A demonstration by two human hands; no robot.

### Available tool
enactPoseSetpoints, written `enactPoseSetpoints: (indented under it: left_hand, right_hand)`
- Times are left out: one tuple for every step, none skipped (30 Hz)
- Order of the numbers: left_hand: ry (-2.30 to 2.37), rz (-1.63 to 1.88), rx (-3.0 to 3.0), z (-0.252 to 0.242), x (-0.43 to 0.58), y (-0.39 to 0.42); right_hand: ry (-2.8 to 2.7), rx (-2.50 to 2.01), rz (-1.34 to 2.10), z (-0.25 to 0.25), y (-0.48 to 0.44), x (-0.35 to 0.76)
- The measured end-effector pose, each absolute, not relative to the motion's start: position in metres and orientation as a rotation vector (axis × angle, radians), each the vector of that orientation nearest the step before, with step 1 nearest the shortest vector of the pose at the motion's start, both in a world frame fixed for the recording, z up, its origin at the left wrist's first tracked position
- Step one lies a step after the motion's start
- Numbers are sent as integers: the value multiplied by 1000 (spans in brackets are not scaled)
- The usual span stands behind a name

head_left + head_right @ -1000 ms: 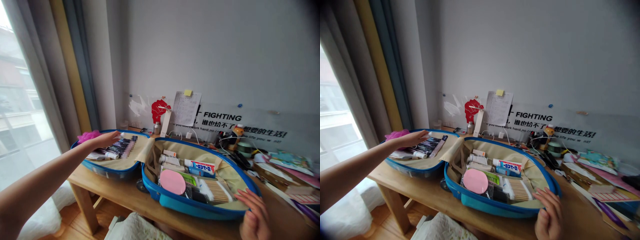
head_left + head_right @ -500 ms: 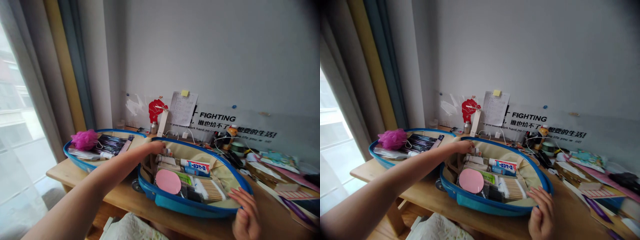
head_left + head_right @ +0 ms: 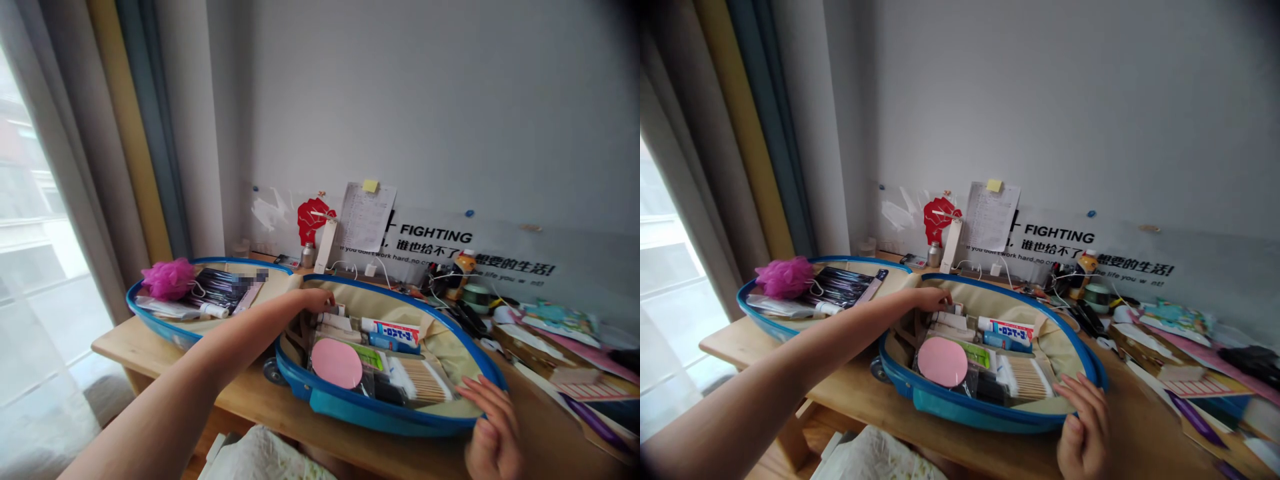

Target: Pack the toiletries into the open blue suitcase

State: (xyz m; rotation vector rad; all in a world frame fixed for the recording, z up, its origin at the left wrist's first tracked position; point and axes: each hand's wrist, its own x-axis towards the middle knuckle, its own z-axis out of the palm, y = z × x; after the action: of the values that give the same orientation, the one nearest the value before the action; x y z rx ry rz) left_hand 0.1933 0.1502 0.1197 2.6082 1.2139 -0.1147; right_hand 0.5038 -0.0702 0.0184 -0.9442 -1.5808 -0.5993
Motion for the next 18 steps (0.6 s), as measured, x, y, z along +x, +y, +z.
enactPoseSetpoints:
  left_hand:
    - [1206, -112, 2603, 119, 193, 151]
    - [1198, -107, 2600, 119, 193, 151]
    - [1189, -100, 2599, 118, 193, 151]
    - [1179, -89, 2600, 118, 193, 150]
    - [1170, -76, 2603, 118, 193, 150]
    - [1161, -60, 2608, 118, 193, 149]
    - [1154, -41, 2613, 120, 193, 149]
    - [1151, -17, 2618, 122, 193, 149]
    - [1152, 12, 2622, 126, 191, 149]
    - [1160, 48, 2624, 130, 189, 150]
    - [1175, 91, 2624, 136, 185, 152]
    - [1200, 140, 2621, 143, 178, 154]
    - [1236, 191, 2617, 150, 169, 156]
    - [1280, 240, 2610, 157, 157, 159]
    - [1334, 279, 2600, 164, 143, 162]
    - [1397, 305, 2587, 170, 126, 164]
    - [1464, 310, 2569, 174, 108, 165]
    - [1537, 296, 2545, 177, 88, 166]
  right_hand:
    - [-1581, -941, -602, 18, -70, 503]
    - [-1581, -942, -603, 19, -70, 503]
    - [-1580, -941, -604, 19, -70, 503]
    - [-1574, -942, -603, 19, -71, 502]
    - [-1570, -941, -601, 20, -71, 502]
    - [-1568, -940, -597, 20, -71, 501]
    - [-1569, -937, -594, 20, -71, 501]
    - [-1571, -936, -592, 20, -71, 501]
    - [-1573, -939, -590, 21, -72, 501]
    - [-1579, -942, -592, 21, -72, 502]
    - [-1582, -944, -595, 21, -72, 502]
    - [-1586, -944, -600, 21, -72, 502]
    - [-1592, -942, -604, 21, -72, 503]
    - [-1599, -938, -608, 21, -72, 503]
    - [-1606, -933, -611, 21, -71, 503]
    - [-1612, -930, -610, 21, -71, 503]
    - [-1614, -930, -606, 21, -71, 503]
    - [-1612, -934, -600, 20, -71, 503]
